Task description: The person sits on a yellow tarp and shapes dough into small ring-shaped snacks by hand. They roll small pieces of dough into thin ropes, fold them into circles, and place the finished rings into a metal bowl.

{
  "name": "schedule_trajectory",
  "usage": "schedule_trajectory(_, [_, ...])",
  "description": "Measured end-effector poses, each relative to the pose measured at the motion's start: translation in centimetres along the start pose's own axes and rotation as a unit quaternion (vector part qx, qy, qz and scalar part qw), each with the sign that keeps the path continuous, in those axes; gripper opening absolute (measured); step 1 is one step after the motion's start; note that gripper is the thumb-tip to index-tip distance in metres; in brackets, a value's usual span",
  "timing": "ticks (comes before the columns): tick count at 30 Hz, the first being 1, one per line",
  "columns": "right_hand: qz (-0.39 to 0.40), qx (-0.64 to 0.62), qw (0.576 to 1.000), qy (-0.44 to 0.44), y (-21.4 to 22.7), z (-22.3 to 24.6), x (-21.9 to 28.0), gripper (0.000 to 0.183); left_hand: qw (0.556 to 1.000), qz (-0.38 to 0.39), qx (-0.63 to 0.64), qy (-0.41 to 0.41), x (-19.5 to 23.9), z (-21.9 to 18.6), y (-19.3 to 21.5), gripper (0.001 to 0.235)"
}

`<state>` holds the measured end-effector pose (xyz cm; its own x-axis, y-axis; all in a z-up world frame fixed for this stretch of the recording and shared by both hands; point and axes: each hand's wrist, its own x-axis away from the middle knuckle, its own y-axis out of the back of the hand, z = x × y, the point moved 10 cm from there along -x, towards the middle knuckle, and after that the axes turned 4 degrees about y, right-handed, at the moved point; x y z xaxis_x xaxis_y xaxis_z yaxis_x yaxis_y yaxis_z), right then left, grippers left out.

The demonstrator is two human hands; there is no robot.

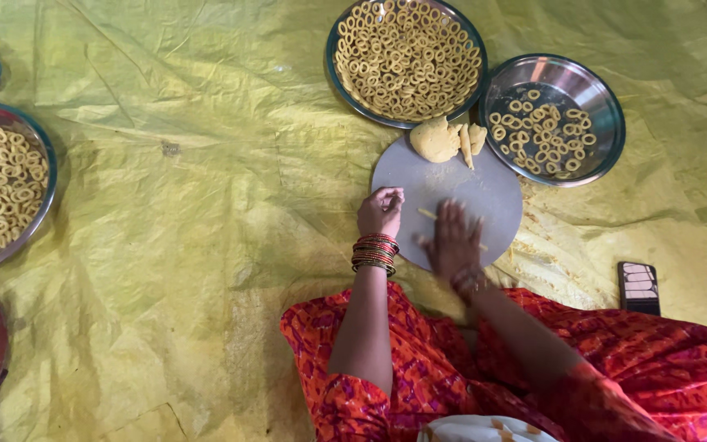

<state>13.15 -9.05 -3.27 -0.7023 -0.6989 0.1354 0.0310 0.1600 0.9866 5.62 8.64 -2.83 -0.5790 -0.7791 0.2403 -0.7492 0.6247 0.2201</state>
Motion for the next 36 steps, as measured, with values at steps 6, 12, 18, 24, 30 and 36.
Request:
schedule_trajectory(6, [-0.007,-0.054,0.994,-0.098,2.0,-3.9,-4.2,0.093,1.0,0.005,-0.004,0.0,-0.2,0.0,-0.1,0.013])
schedule_trajectory(12, [0.048,0.029,0.998,0.034,-2.2,2.9,5.1,0.098,1.0,0.014,0.004,-0.015,-0.4,0.4,-0.5,0.013])
schedule_trajectory(18, [0.065,0.046,0.997,-0.016,-2.1,0.2,1.5,0.098,1.0,0.019,-0.005,0.005,-0.2,0.6,-0.6,0.014])
schedule_trajectory(24, [-0.038,-0.044,0.991,-0.124,1.7,-6.7,-5.6,0.095,1.0,0.02,-0.006,0.023,0.0,0.2,0.0,0.014])
schedule_trajectory(30, [-0.011,-0.047,0.998,-0.039,-1.4,-1.8,1.2,0.096,1.0,0.007,-0.005,0.009,0.0,0.1,0.0,0.013])
schedule_trajectory(36, [0.036,-0.012,0.999,0.034,-3.3,1.0,6.9,0.094,1.0,0.011,-0.005,-0.014,-0.3,0.2,-0.5,0.011])
